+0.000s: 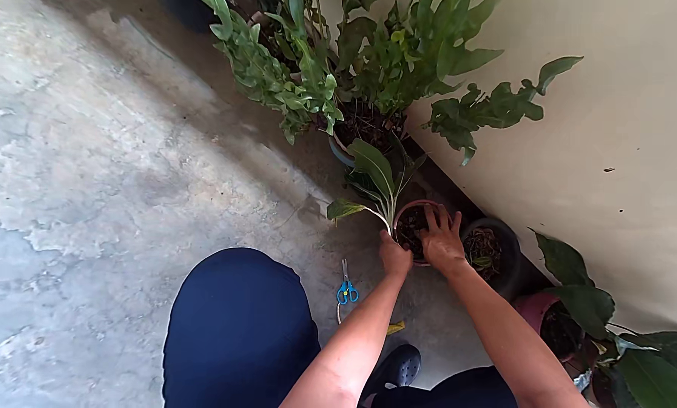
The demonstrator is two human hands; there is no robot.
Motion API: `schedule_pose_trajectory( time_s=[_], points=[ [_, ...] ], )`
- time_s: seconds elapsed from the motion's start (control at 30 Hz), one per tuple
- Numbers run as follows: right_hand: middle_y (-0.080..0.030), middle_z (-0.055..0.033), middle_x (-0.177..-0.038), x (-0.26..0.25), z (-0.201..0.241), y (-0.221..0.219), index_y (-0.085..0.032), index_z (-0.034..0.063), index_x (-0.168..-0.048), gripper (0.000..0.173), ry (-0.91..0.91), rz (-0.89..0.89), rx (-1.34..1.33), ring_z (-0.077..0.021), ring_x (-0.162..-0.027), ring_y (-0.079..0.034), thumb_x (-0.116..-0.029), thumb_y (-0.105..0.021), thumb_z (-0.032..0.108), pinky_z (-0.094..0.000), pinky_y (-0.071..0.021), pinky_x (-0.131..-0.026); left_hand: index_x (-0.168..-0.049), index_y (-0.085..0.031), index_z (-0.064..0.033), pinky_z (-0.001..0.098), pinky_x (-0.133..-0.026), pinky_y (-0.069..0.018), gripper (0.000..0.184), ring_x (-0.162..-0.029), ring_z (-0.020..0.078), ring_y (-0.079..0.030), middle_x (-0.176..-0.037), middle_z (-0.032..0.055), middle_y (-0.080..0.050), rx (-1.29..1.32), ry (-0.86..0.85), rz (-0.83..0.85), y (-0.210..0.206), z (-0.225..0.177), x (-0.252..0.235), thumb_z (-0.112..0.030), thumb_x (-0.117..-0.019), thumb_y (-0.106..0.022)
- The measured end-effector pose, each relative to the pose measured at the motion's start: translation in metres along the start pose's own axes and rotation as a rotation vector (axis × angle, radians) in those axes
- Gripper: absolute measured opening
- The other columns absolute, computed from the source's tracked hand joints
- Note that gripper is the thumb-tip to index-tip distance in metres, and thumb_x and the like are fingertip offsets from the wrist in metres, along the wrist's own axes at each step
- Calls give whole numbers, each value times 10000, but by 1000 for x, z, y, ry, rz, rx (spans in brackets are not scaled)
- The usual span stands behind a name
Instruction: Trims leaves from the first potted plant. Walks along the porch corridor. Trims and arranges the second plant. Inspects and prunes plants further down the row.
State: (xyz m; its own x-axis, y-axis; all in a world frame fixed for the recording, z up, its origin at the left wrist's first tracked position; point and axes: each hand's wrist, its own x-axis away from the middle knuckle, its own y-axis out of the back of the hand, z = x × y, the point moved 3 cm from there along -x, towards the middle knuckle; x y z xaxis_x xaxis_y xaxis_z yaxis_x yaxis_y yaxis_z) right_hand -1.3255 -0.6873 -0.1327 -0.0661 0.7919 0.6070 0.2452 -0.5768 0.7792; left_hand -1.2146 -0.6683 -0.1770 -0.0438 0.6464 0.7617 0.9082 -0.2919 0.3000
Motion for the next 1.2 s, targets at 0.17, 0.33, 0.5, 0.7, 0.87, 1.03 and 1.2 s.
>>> schedule_pose_trajectory(
  time_s=[0.17, 0.33, 0.5, 0.7, 0.87, 1.03, 1.2],
  points=[
    [-94, -131, -1738, -6, -7, -1, -694, 107, -1284, 307, 36, 68, 10, -452, -1582, 37, -1003, -585, 167, -779, -37, -1175, -1599, -186, 6, 470, -1095, -483, 842, -1289, 345, -601, -1415, 245, -564, -108, 8, 46, 2, -1, 0, -134, -941, -692],
    [-343, -166, -1642, -8, -9, 1, -665, 93, -1324, 336, 74, 152, 38, -488, -1564, -48, -1009, -554, 130, -733, -140, -1189, -1600, -177, 7, 464, -1093, -483, 840, -1283, 341, -605, -1408, 236, -572, -136, -5, 68, 4, -2, 0, -134, -946, -685],
    [-569, -99, -1464, -16, -12, 10, -718, 147, -1246, 273, 67, 211, 28, -449, -1529, -214, -1017, -573, 185, -664, -273, -1151, -1597, -183, 17, 467, -1098, -477, 821, -1282, 343, -605, -1399, 242, -577, -117, -44, 61, 4, 0, -1, -110, -950, -674],
    [-584, -82, -1425, -24, -21, 13, -751, 107, -1114, 213, 68, 162, -18, -421, -1515, -261, -1003, -639, 250, -666, -358, -1103, -1581, -206, -1, 466, -1080, -492, 776, -1249, 338, -628, -1348, 242, -608, -42, -12, 49, -1, 3, 3, -108, -965, -665],
    [-631, -62, -1375, -8, -13, 9, -788, 125, -1033, 152, 167, -202, 25, -361, -1506, -331, -983, -645, 141, -761, -43, -1191, -1533, -227, -17, 498, -1036, -519, 911, -1195, 355, -654, -1281, 269, -633, 339, 15, -20, -23, 28, 20, -301, -901, -819],
    [-668, -175, -1256, 7, -5, 3, -628, 83, -1314, 302, -119, 3, -94, -365, -1199, -621, -1051, -524, 185, -563, -434, -1014, -1492, -346, 19, 518, -940, -524, 825, -1103, 346, -628, -1230, 270, -620, 525, 3, -32, 7, 42, 15, -434, -936, -754],
    [-684, -226, -1199, -4, 1, 20, -668, 30, -1188, 541, -335, 256, -256, -417, -1129, -664, -1069, -460, 515, -627, -527, -844, -1345, -534, -26, 478, -869, -537, 539, -934, 280, -636, -1076, 191, -648, 614, -77, -71, 12, 19, -17, -403, -993, -688]
  ],
)
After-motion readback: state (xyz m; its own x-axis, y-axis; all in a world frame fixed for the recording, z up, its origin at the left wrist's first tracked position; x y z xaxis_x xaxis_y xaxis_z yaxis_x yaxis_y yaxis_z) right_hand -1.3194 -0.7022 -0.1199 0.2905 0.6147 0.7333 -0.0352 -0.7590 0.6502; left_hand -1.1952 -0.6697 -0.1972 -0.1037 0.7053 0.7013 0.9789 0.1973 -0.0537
